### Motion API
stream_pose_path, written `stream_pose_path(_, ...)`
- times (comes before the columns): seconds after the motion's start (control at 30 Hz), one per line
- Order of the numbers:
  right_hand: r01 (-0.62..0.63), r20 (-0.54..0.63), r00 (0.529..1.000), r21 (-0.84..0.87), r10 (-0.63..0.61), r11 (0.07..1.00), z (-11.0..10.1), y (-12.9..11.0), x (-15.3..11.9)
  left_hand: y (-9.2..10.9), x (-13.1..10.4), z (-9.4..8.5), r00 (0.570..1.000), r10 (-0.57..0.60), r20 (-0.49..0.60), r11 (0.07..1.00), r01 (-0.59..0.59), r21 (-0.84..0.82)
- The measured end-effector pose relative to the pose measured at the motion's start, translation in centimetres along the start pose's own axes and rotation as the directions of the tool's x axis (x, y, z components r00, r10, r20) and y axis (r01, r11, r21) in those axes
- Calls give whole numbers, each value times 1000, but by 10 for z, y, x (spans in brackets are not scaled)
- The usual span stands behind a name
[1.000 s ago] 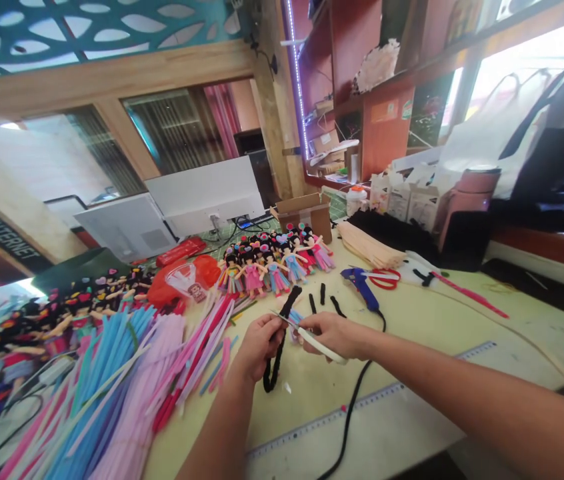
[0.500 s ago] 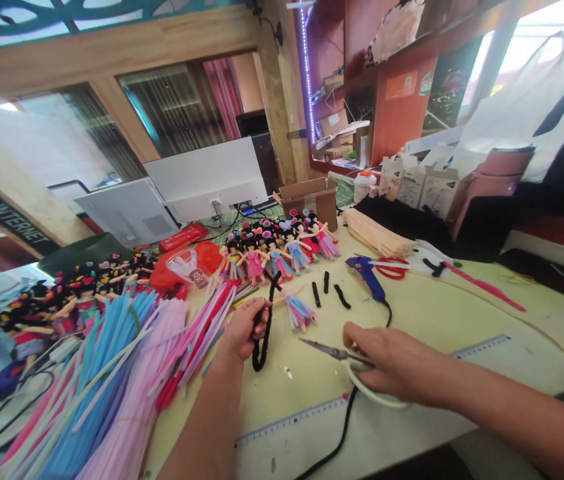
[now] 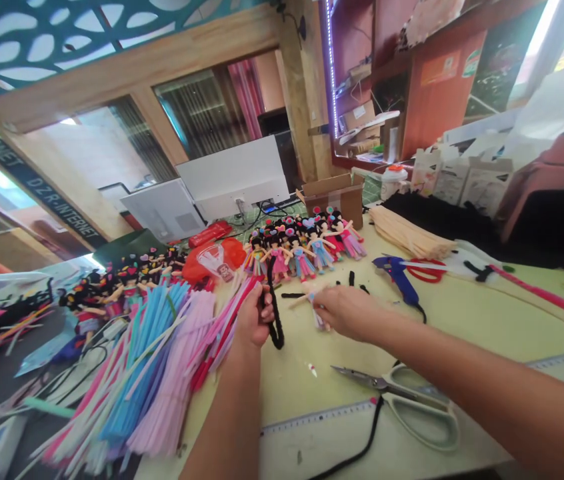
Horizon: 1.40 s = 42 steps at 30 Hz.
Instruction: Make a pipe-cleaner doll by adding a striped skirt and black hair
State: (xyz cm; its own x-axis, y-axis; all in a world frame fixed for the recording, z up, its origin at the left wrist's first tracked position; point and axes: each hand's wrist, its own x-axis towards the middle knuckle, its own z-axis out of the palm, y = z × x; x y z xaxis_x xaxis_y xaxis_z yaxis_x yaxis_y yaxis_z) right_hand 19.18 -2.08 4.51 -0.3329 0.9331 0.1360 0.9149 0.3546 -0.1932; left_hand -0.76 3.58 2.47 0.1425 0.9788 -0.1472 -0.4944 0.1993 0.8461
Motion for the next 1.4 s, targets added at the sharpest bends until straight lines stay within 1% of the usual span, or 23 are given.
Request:
stream_pose_path(0.07, 3, 35, 999, -13, -3, 1000, 7, -12, 38, 2, 3, -4, 998, 14, -58, 999, -16, -39)
stream_pose_path(0.13, -2, 28, 1000, -16, 2, 1000, 18, -23, 72, 1, 5, -6, 995, 29, -96, 998, -33, -46)
stream_pose_path(0.2, -34, 8, 999, -14, 34, 999, 31, -31, 98, 0, 8, -8, 993, 42, -108, 998, -46, -35)
stream_pose_path(0.27, -80, -14, 997, -1, 80, 997, 40, -36, 113, -1, 9, -10, 993, 54, -101, 998, -56, -21)
stream_pose_path(0.37, -123, -63, 990, 49, 126, 991, 42, -35, 116, -1, 11, -11, 995, 70, -68, 998, -69, 12)
stream_pose_path(0.43, -164, -108, 979, 96, 174, 982, 35, -28, 108, -1, 11, -11, 992, 101, -73, 995, -100, 24)
stream_pose_path(0.5, -233, -148, 956, 148, 254, 961, 25, -15, 94, -2, 10, -9, 993, 99, -57, 995, -98, 11)
stream_pose_path(0.6, -348, -183, 902, 222, 390, 911, 14, 16, 68, -5, 8, -4, 998, 57, -18, 998, -57, 15)
stream_pose_path(0.7, -444, -161, 852, 283, 498, 850, 14, 49, 43, -7, 5, 0, 999, 32, -13, 999, -32, 31)
stream_pose_path(0.77, -455, -144, 843, 321, 518, 831, 17, 61, 26, -7, 3, 2, 1000, 26, -10, 999, -26, 43)
stream_pose_path(0.8, -447, -144, 845, 336, 515, 829, 18, 62, 17, -7, 1, 4, 1000, 25, 1, 999, -25, 42)
stream_pose_path(0.83, -426, -145, 853, 363, 502, 829, 18, 58, 9, -7, -2, 7, 999, 23, 24, 999, -24, 34)
stream_pose_path(0.9, -346, -110, 888, 480, 447, 806, 19, 42, -8, -7, -9, 17, 995, 6, 95, 1000, -6, 0)
stream_pose_path(0.93, -285, -76, 914, 576, 398, 766, 19, 30, -15, -7, -14, 24, 992, -1, 128, 1000, 4, -20)
stream_pose_path(0.97, -226, -23, 944, 683, 330, 695, 19, 17, -22, -9, -19, 32, 987, -3, 159, 999, 9, -37)
stream_pose_path(1.0, -194, 11, 958, 760, 286, 620, 20, 4, -29, -10, -25, 40, 984, 2, 177, 999, 7, -50)
stream_pose_path(1.07, -145, 31, 975, 837, 219, 527, 21, -19, -37, -13, -36, 57, 983, 31, 180, 998, -21, -61)
stream_pose_path(1.1, -128, 26, 978, 857, 206, 499, 21, -26, -39, -14, -41, 64, 983, 57, 176, 997, -47, -59)
stream_pose_path(1.2, -97, -76, 949, 852, 305, 514, 20, -36, -44, -12, -53, 78, 981, 78, 178, 997, -75, -26)
stream_pose_path(1.27, -83, -126, 933, 836, 337, 543, 16, -35, -49, -9, -58, 83, 988, 81, 128, 996, -84, 13)
stream_pose_path(1.33, -67, -137, 939, 827, 316, 558, 11, -34, -58, -8, -63, 84, 994, 103, 48, 993, -106, 59)
stream_pose_path(1.4, -50, -120, 957, 828, 265, 558, 6, -33, -67, -10, -67, 85, 994, 111, 2, 989, -111, 100)
